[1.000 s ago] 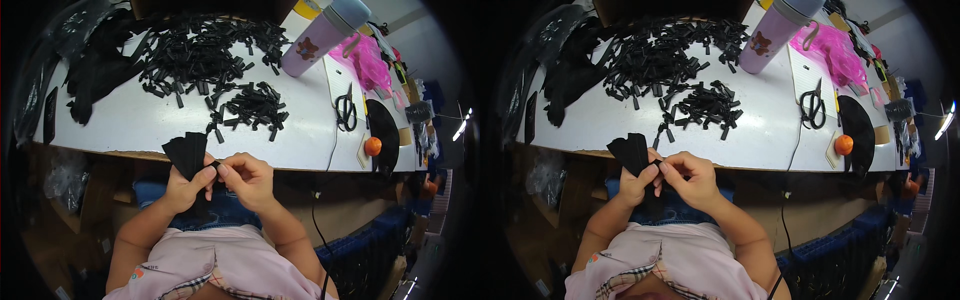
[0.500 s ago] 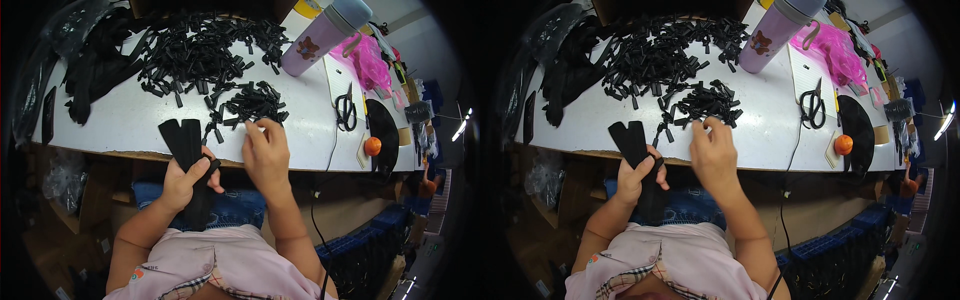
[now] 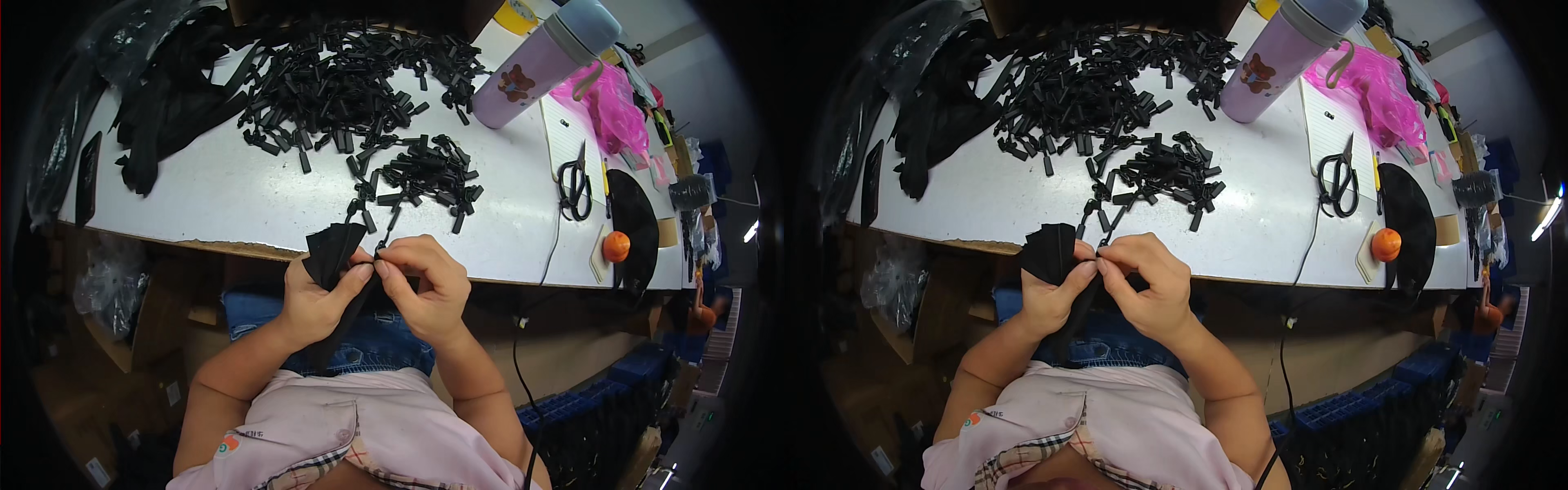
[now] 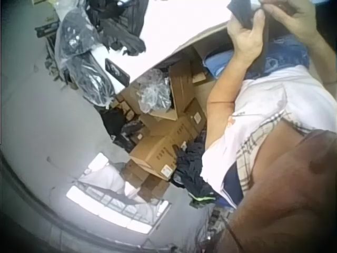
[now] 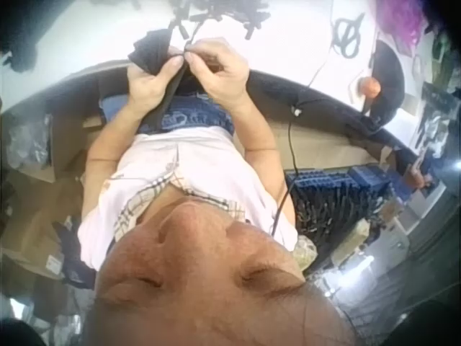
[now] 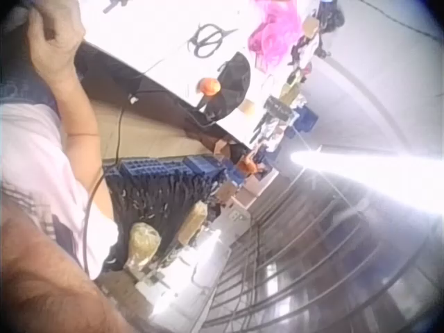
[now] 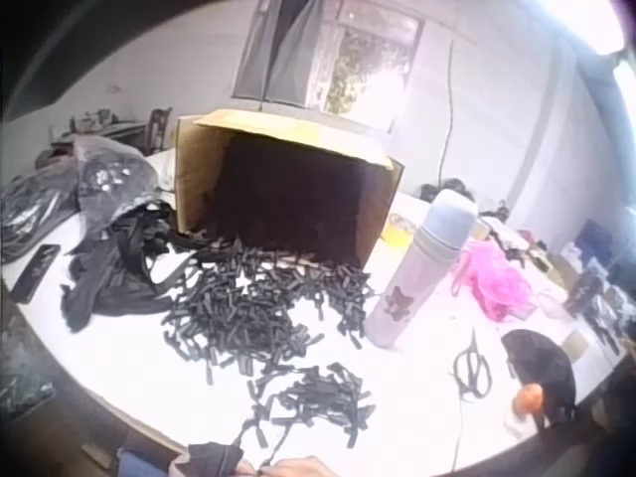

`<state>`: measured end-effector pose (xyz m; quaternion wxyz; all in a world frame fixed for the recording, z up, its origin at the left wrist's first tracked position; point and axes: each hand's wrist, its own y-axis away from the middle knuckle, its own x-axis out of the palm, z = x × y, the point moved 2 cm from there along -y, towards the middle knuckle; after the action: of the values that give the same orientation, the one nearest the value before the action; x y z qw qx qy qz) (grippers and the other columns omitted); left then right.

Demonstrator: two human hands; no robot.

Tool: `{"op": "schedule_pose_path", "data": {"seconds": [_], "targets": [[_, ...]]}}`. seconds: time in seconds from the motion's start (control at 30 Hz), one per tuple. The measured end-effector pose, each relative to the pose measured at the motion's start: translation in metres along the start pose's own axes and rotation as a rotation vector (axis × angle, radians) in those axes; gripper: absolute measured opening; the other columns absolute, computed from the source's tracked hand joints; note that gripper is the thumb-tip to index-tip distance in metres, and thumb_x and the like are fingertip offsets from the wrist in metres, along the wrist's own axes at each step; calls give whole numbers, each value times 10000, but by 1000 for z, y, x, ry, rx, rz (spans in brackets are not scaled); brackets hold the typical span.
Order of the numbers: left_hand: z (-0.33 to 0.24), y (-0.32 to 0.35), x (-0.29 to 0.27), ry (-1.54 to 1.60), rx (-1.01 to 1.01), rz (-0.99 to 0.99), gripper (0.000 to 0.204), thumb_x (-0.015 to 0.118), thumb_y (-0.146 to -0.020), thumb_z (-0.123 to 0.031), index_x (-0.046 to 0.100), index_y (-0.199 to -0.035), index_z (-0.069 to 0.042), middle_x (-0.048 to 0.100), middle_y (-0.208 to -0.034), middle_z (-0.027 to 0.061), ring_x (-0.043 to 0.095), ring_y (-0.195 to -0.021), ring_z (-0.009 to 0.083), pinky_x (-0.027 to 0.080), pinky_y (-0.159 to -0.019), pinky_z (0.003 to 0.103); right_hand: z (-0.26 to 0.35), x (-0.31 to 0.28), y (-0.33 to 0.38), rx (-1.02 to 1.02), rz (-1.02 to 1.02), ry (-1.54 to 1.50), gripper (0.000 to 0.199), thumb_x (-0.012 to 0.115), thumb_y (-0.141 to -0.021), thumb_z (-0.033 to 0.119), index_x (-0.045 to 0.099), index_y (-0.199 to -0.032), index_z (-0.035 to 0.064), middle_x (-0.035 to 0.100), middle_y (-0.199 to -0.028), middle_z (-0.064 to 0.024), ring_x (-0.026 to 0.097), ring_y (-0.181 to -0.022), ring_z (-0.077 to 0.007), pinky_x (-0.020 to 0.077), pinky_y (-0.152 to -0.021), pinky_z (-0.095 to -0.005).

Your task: Attaching small black plastic clips to strips of black fabric at a workbench.

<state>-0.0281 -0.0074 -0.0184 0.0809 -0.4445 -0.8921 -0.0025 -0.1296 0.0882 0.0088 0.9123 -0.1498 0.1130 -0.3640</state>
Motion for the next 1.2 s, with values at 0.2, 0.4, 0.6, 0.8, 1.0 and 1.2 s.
{"op": "schedule_pose_path", "data": {"seconds": [0.2,0.4,0.6,0.8,1.0,1.2], "targets": [[2,5,-4,-113,155,-17,127,620,-744,-41,586,-859,2,587,-731,19,527,-647,50,429,-578,186,4,4,4,-367,-2,348,210,628,-614,-84,593,-804,0,563,-730,-88,520,-580,-184,427,-510,-239],[-5,3,2,-123,51,-45,88,582,-731,24,555,-814,12,537,-756,46,506,-639,94,418,-595,214,-7,3,7,-320,-5,291,209,627,-610,-66,602,-804,6,570,-730,-93,530,-604,-207,432,-526,-263],[-8,-3,-5,-58,84,-22,272,560,-767,-4,524,-1035,19,535,-841,25,500,-734,58,411,-652,182,-2,8,-1,-168,6,174,199,623,-648,-51,616,-840,0,575,-795,-103,550,-648,-160,443,-558,-225],[2,-3,-7,12,165,-70,242,559,-768,11,565,-1010,9,573,-808,-4,473,-657,23,407,-608,160,-14,17,11,-12,11,-2,228,609,-676,-53,599,-901,-18,549,-902,-116,544,-659,-121,439,-565,-203],[-3,0,-10,-134,279,-73,172,543,-778,12,576,-946,21,592,-809,23,514,-666,40,431,-591,171,-11,23,18,-33,-4,-56,254,593,-702,-51,552,-952,-40,534,-931,-118,526,-646,-98,440,-577,-192],[-11,0,-1,232,105,-85,120,566,-757,-13,582,-874,6,555,-839,85,512,-752,126,399,-685,224,-12,22,15,332,5,-355,102,558,-761,-35,537,-861,-45,527,-796,-54,506,-629,-57,425,-552,-166]]}}
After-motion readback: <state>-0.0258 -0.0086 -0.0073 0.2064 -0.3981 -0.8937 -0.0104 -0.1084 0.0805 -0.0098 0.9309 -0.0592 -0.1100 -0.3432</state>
